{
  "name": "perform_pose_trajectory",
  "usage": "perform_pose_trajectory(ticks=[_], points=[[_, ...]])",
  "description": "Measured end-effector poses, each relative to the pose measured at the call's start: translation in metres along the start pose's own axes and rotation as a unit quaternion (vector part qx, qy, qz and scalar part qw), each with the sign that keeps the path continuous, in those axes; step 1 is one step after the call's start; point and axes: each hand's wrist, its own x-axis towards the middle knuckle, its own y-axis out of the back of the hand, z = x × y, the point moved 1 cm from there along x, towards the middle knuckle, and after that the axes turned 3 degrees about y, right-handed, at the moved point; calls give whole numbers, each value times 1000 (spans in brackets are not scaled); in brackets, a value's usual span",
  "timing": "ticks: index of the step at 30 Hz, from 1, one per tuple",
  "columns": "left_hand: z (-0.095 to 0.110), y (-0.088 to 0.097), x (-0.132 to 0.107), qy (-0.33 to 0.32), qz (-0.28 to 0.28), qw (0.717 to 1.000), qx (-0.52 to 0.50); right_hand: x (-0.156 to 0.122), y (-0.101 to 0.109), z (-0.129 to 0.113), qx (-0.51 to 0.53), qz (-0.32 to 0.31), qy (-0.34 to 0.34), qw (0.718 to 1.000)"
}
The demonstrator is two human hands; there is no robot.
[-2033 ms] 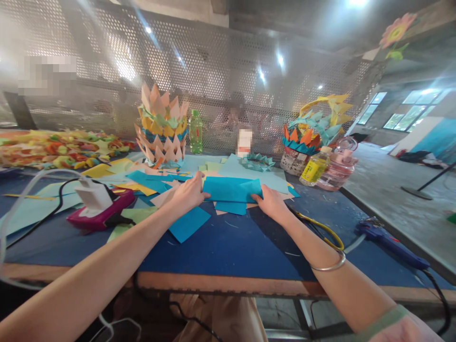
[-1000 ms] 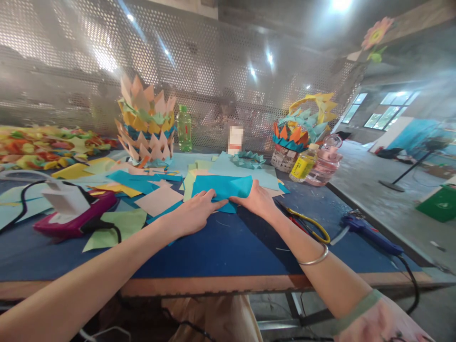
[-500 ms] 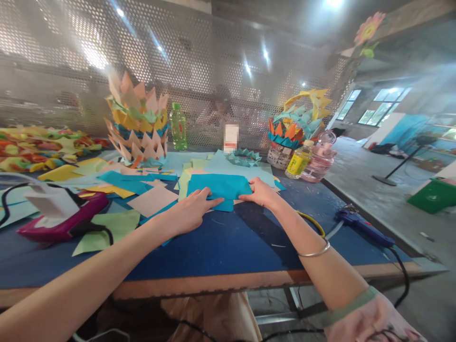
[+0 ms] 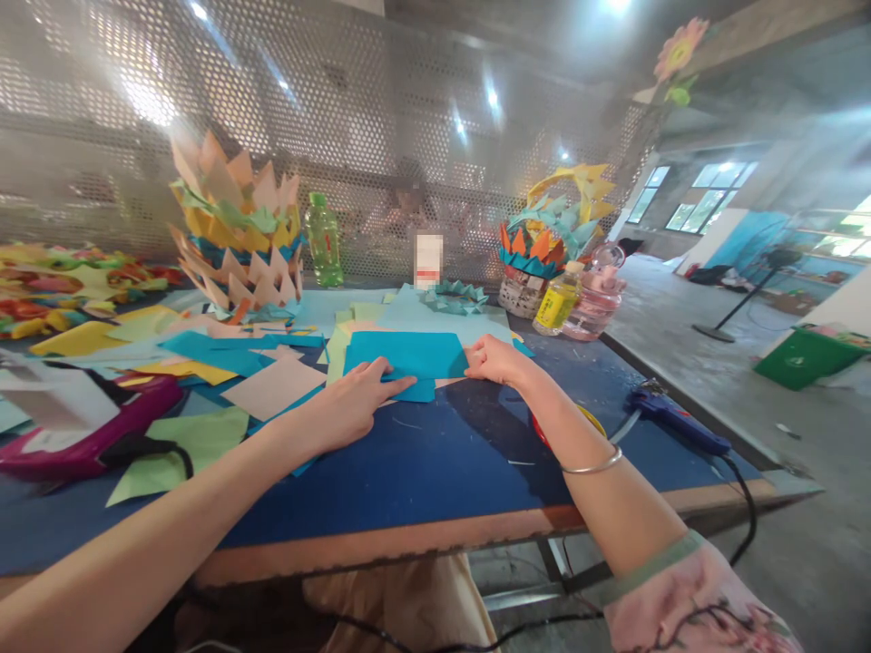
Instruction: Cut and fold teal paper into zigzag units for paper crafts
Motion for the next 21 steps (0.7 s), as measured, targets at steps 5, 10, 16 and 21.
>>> perform_pose_trajectory(ticks=[5, 10, 16, 21], points=[[-2, -2, 0, 6, 4, 1000, -5, -8, 5, -2, 6, 4, -10, 1000], [-3, -4, 0, -2, -6, 1000, 2, -19, -1, -26, 60, 136, 92, 985], [-5, -9, 0, 4, 23, 1000, -15, -24, -37, -61, 25, 53, 210, 976], [-10, -11, 0, -5, 19, 999, -41, -23, -37, -61, -4, 6, 183, 983]])
